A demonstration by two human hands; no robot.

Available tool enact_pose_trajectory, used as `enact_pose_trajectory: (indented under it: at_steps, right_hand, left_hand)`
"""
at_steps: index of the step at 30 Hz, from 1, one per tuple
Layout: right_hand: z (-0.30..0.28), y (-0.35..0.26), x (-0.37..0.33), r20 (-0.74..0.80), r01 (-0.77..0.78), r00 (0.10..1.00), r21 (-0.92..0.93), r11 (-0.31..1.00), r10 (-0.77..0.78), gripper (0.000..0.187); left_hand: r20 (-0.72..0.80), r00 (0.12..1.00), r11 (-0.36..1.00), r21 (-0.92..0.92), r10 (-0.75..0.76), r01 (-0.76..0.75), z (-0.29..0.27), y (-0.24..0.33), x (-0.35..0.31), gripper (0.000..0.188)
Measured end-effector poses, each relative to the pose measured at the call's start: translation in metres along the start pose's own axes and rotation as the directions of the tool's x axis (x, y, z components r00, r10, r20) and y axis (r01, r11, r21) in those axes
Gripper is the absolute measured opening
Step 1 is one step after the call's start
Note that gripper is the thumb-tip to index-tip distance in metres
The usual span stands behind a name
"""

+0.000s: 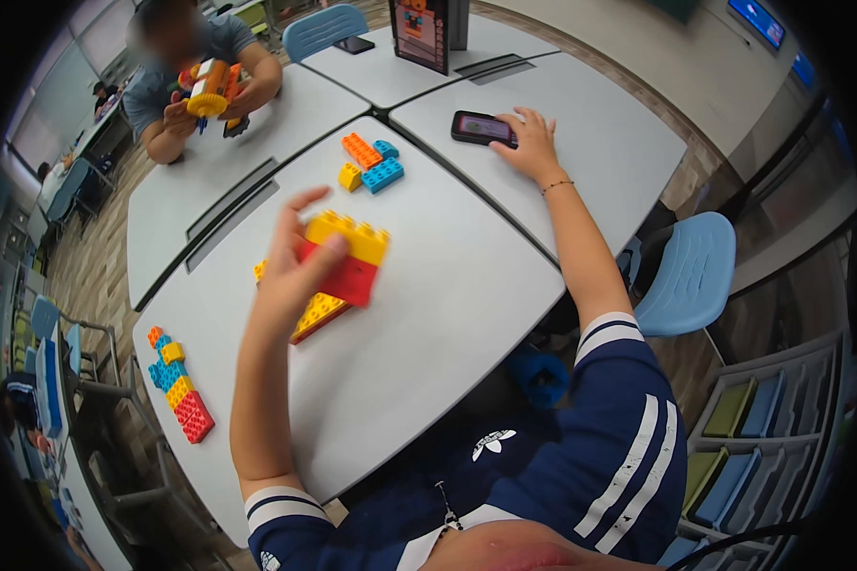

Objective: The person disassembles a colorful Lego structure with gears, then reassembles it by stacking and connecting various Lego bricks on a table. The person handles Lego bricks and gears, building a multi-colored structure.

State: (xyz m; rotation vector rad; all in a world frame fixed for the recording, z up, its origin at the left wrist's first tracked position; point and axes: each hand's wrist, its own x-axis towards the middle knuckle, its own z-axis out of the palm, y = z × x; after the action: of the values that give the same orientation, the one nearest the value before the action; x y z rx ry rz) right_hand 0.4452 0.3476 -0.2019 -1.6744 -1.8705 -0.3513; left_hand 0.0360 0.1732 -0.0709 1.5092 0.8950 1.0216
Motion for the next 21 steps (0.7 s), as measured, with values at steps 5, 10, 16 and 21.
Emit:
enact_pose_trajectory:
  at_steps: [5, 10, 16, 21]
  right_hand:
    - [-0.003, -0.01, 0.006, 0.12, -0.019, 0.992, -0.041, 0.999, 0.024, 0.057]
    - [-0.002, -0.007, 0.012, 0.114, -0.052, 0.992, -0.011, 0.999, 0.053, 0.056]
    - [0.0, -0.009, 0.013, 0.121, -0.041, 0.992, -0.011, 0.999, 0.042, 0.053]
    - [0.004, -0.015, 0.012, 0.127, -0.035, 0.991, -0.05, 0.998, 0.041, 0.051]
  left_hand:
    - [0.308, 0.94, 0.98, -0.079, -0.149, 0.182, 0.062, -0.044, -0.009, 0.056]
    - [0.412, 0.868, 0.831, -0.349, -0.279, 0.433, 0.087, -0.082, -0.018, 0.056]
    - [0.417, 0.848, 0.761, -0.415, -0.327, 0.498, 0.084, -0.094, -0.012, 0.053]
    - [0.426, 0.842, 0.822, -0.308, -0.331, 0.479, 0.082, -0.095, -0.014, 0.052]
